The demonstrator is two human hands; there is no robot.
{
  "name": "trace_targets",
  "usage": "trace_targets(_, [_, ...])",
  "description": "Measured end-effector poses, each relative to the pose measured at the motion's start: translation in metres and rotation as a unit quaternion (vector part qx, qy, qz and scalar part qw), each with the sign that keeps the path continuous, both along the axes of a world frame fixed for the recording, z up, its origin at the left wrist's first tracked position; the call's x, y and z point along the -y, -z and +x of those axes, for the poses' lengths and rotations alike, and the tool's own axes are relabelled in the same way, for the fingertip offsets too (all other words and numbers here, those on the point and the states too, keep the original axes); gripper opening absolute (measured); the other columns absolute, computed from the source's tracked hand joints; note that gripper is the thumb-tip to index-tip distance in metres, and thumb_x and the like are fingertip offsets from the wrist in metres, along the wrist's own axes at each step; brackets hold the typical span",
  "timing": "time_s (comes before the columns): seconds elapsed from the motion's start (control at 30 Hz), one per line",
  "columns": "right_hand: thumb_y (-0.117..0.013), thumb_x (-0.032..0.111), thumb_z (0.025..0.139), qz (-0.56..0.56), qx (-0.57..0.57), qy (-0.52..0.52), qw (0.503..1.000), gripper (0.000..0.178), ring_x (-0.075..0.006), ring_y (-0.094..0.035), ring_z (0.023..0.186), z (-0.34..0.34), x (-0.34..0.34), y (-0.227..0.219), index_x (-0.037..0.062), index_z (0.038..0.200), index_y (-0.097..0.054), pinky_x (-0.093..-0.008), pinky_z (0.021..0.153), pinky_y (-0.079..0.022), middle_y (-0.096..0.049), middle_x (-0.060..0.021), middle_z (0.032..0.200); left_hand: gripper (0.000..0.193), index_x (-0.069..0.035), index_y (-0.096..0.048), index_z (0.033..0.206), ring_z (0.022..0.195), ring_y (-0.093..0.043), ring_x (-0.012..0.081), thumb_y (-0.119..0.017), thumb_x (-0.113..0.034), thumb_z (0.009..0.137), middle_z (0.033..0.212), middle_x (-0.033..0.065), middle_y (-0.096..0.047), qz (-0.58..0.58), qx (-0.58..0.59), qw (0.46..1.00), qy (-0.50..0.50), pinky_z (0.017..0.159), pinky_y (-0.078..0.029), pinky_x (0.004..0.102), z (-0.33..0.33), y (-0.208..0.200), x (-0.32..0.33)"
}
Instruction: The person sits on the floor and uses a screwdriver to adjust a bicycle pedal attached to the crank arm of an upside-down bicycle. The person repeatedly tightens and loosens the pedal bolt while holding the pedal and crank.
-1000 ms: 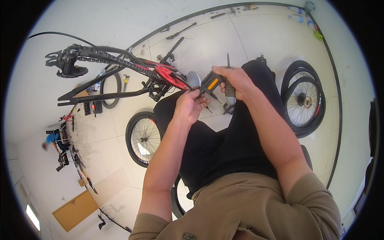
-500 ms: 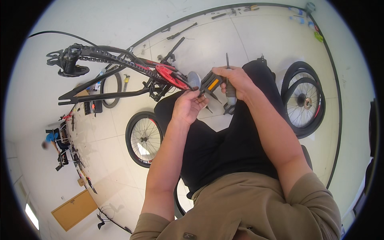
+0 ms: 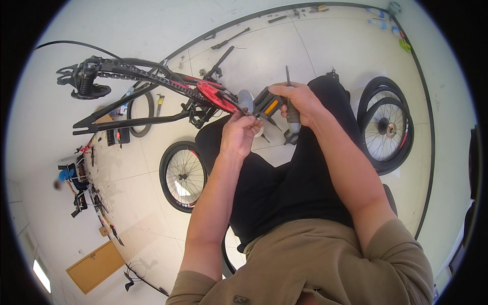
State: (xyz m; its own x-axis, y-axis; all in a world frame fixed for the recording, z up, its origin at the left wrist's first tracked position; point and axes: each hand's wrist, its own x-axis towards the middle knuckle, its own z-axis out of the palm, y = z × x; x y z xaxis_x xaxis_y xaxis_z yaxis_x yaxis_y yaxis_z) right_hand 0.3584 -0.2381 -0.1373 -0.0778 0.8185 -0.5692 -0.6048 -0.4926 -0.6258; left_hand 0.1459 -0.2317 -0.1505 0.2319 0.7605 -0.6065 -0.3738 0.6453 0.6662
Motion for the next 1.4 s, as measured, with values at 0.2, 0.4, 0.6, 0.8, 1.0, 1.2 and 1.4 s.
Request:
trace_targets(0.2, [-0.074,0.013,0.080,0.065,0.130,-0.005,0.989,0.040,-0.0102,-0.057,0.055,-0.003,0.002,0.005,-0.0064,0.114,-0.063,-0.0259,0.046,-0.045,-0.069,-0.0117,0.081,0.030,-0.001,-0.054,0.117,0.086,-0.063,0.0218,-0.061,0.001,0.089,0.099,0.0092,-0.062,0.044,0.020,0.999,-0.019,0.088,-0.054,0.0414,0.001,0.001,0.009])
trace_targets(0.4, [-0.073,0.012,0.078,0.086,0.157,-0.026,0.983,0.045,-0.0101,-0.056,0.057,0.003,0.001,0.008,-0.0076,0.118,-0.063,-0.0245,0.050,-0.043,-0.072,-0.0122,0.084,0.014,-0.005,-0.061,0.109,0.084,-0.064,0.0184,-0.059,-0.010,0.096,0.091,0.0070,-0.065,-0.016,0.102,0.995,-0.011,0.087,-0.056,0.0408,-0.009,-0.010,0.006])
trace_targets(0.6, [-0.072,0.007,0.077,0.068,0.156,-0.036,0.985,0.040,-0.0101,-0.053,0.058,0.006,0.001,0.006,-0.0016,0.115,-0.068,-0.0258,0.054,-0.042,-0.064,-0.0063,0.079,0.013,-0.004,-0.061,0.109,0.081,-0.065,0.0185,-0.061,-0.007,0.096,0.092,0.0087,-0.067,-0.007,0.093,0.995,-0.028,0.085,-0.058,0.0423,-0.011,-0.001,0.006])
trace_targets(0.8, [-0.074,0.006,0.075,0.068,0.204,-0.020,0.976,0.032,-0.0103,-0.051,0.059,0.003,0.001,0.013,0.0018,0.107,-0.071,-0.0267,0.052,-0.040,-0.059,-0.0031,0.075,0.016,-0.002,-0.061,0.112,0.080,-0.065,0.0191,-0.062,-0.008,0.097,0.094,0.0109,-0.067,0.007,0.115,0.993,-0.024,0.083,-0.059,0.0426,-0.013,0.005,0.007])
trace_targets(1.0, [-0.071,0.006,0.079,0.031,0.201,-0.019,0.979,0.033,-0.0103,-0.054,0.062,-0.005,0.000,0.009,-0.0016,0.111,-0.067,-0.0275,0.051,-0.044,-0.059,-0.0037,0.075,0.017,-0.002,-0.061,0.113,0.080,-0.066,0.0192,-0.062,-0.008,0.097,0.093,0.0114,-0.067,0.007,0.117,0.993,-0.030,0.083,-0.059,0.0419,-0.014,0.008,0.008])
trace_targets(1.2, [-0.069,0.010,0.082,0.018,0.104,0.021,0.994,0.030,-0.0132,-0.058,0.064,-0.002,0.000,0.013,-0.0028,0.109,-0.066,-0.0288,0.052,-0.048,-0.061,-0.0073,0.078,0.016,-0.003,-0.061,0.112,0.080,-0.066,0.0196,-0.063,-0.008,0.097,0.093,0.0109,-0.067,0.005,0.121,0.992,-0.037,0.084,-0.059,0.0418,-0.011,0.006,0.008])
trace_targets(1.4, [-0.071,0.020,0.086,-0.056,-0.022,0.047,0.997,0.029,-0.0141,-0.057,0.061,0.005,-0.004,0.000,-0.0037,0.100,-0.064,-0.0294,0.052,-0.048,-0.063,-0.0094,0.083,0.014,-0.005,-0.062,0.107,0.080,-0.064,0.0189,-0.063,-0.011,0.095,0.089,0.0090,-0.066,-0.001,0.120,0.992,-0.034,0.084,-0.058,0.0420,-0.010,0.008,0.007])
